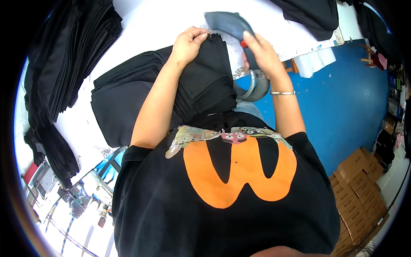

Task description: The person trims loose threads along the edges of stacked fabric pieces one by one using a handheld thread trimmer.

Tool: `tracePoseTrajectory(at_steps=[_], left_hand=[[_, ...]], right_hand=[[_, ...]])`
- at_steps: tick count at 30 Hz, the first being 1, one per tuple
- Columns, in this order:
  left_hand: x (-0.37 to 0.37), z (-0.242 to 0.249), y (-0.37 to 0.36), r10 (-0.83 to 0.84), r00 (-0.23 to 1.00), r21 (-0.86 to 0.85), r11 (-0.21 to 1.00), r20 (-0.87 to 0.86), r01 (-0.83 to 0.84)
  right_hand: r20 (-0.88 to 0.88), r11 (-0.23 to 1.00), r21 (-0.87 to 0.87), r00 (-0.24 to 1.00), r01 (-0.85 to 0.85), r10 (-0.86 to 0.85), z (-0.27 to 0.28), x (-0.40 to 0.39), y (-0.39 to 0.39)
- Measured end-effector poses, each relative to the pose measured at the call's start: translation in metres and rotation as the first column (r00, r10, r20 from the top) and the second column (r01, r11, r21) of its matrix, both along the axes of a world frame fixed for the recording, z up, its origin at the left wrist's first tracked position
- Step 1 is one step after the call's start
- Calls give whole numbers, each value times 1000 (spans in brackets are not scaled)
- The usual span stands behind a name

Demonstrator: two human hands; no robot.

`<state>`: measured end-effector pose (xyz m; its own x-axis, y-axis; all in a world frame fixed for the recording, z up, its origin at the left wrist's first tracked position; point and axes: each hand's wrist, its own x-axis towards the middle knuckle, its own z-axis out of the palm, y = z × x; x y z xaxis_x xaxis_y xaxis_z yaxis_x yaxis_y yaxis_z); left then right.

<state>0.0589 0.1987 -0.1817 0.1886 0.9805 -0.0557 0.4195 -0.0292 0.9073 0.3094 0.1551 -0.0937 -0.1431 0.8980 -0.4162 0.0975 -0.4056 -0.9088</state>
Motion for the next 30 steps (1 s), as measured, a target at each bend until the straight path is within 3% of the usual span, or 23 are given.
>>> tracePoseTrajectory(at_steps=[1,5,7,8,10,11,12,14,16,17,18,20,23,26,28,30], left_hand=[[1,0,-1,34,996,-58,998,77,-29],[-1,3,0,-1,999,-8,1000,52,1],[-3,2,5,-67,993,-165,985,-100,50],[-3,4,4,-69,993,-161,986,-98,53],[-3,22,-6,-62,997,77,995,46,58],[-8,35,-14,-25,995,20,1000,98,23],[-19,49,-20,-90,979,-93,990,185,108],[-40,88,-21,-208,959,-561,778,193,282],[-14,65,-31,-30,987,-301,954,-155,-19],[-4,49,-31,54,941,66,997,-333,-34],[4,37,-29,196,868,424,906,-457,19],[9,30,-25,164,822,336,941,-546,35],[-1,25,-18,86,904,198,980,-419,-1],[0,22,-16,73,932,231,973,-355,12],[1,19,-17,71,944,245,969,-323,11],[0,24,-16,77,954,275,961,-290,6]], right_hand=[[52,1000,17,999,9,-10,6,6,1],[126,988,33,981,-152,147,21,24,-11],[160,981,2,969,-192,189,15,5,-13],[101,989,22,984,-149,146,5,-1,-11],[85,1000,16,996,22,-23,9,-7,-10],[111,998,53,994,15,-21,13,-1,-14],[138,996,91,990,11,-23,17,11,-19],[209,996,81,978,-41,23,22,23,-28],[406,980,-12,895,-200,187,30,21,-34],[534,950,149,831,-274,156,7,15,-35],[488,960,153,863,-234,132,4,7,-31],[501,969,166,862,-184,78,2,-5,-23],[565,961,82,807,-264,173,20,11,-38],[477,966,129,868,-223,137,12,18,-53],[522,970,114,844,-213,124,14,0,-40],[460,963,236,888,-130,7,-10,-16,-26]])
